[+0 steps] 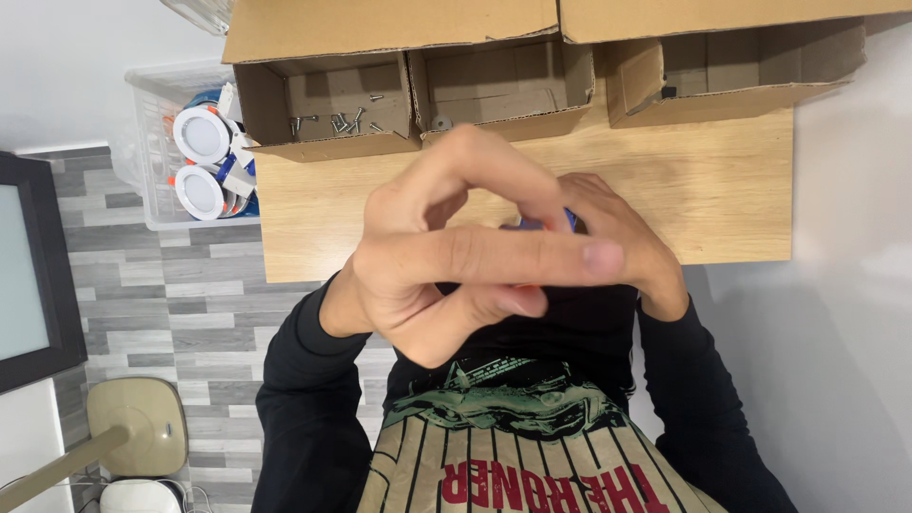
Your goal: The person assembles a blue electrical socket cover by inserting a black component and securing it with screws. They use an orange screwdriver to tighten the screws and handle various parts from a cardboard box.
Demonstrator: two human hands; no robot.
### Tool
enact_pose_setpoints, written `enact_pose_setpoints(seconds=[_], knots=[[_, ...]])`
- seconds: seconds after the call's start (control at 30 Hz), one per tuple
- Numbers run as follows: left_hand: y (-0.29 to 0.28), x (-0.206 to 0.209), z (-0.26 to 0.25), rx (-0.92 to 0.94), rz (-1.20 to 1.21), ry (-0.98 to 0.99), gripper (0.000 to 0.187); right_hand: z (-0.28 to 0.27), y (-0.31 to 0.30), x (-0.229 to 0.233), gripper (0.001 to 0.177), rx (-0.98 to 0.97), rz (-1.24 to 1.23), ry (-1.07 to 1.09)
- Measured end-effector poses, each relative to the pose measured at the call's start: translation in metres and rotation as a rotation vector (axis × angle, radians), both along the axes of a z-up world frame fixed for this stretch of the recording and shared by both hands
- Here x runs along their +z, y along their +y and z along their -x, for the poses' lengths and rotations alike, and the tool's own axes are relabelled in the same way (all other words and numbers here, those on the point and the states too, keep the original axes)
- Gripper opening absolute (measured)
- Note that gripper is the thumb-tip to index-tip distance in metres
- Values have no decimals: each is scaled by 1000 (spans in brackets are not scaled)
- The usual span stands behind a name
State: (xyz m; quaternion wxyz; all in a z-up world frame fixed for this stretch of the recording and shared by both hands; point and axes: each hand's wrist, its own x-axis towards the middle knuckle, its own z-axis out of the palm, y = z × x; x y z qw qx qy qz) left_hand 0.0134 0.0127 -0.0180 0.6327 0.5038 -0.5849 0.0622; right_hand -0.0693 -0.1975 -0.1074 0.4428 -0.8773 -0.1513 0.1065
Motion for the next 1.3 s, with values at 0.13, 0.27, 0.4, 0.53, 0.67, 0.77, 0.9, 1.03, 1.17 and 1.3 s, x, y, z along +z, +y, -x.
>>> enact_pose_setpoints(seconds=[0.13,0.27,0.4,0.53,0.67,0.77,0.9,1.03,1.17,1.3], knots=[[-4,-3,5,-207,54,154,31,-14,68,15,54,-642,991,416],[1,0,6,-357,40,322,37,-7,53,30,29,-698,864,570],[-28,-9,0,-259,272,203,30,-2,36,46,8,-755,728,717],[-8,-5,-9,139,92,-93,48,-2,8,3,41,-49,-113,-83],[-4,-9,-4,231,95,-54,37,-13,14,16,69,-166,235,409],[-7,-13,0,192,130,-44,37,-9,11,15,70,-148,273,439],[-7,-12,5,134,140,31,34,-5,10,3,37,-93,149,168],[-19,-15,10,22,254,126,23,-8,4,-1,52,-13,224,141],[-18,-9,9,-292,237,295,28,-8,8,-4,51,-21,188,129],[-10,-7,-1,-384,107,264,38,-7,9,-5,51,-27,152,116]])
